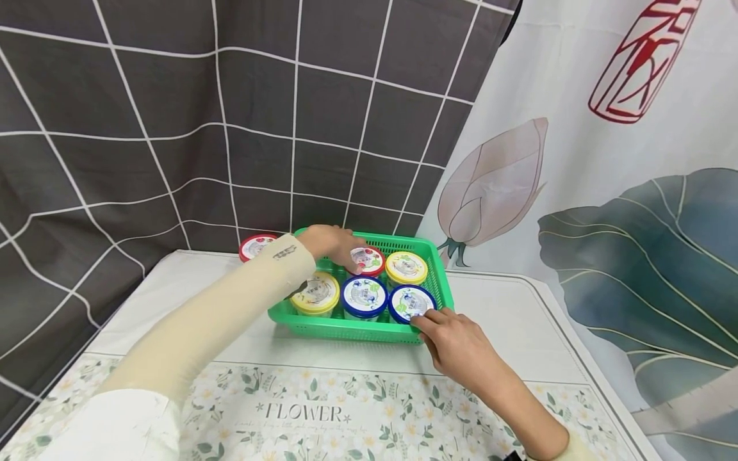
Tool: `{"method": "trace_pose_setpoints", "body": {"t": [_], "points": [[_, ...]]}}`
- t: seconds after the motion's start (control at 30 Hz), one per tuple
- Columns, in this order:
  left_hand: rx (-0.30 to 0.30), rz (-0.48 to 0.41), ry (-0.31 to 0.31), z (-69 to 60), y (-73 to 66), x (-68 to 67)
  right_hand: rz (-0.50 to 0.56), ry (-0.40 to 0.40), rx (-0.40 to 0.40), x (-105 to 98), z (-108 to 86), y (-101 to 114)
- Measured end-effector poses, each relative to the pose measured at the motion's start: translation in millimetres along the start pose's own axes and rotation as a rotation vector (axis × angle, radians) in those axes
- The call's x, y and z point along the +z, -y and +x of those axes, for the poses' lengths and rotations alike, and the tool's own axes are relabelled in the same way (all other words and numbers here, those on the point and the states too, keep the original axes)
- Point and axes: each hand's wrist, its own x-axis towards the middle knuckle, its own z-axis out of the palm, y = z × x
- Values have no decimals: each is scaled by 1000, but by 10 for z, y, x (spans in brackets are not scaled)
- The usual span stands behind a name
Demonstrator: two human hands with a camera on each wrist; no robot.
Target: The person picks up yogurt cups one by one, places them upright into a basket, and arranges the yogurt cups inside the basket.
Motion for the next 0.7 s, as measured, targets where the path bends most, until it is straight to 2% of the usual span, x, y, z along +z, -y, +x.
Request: {"method": "trace_pose_setpoints", "body": {"t": [0.17, 0.57, 0.7], "points": [[26, -21, -25, -1, 61, 32, 1, 0, -1, 11, -3, -5], [58, -19, -87, -164, 220, 76, 4, 8, 1, -7, 3, -2], [50, -15, -112, -198, 275, 80, 4, 4, -3, -16, -5, 1]]}}
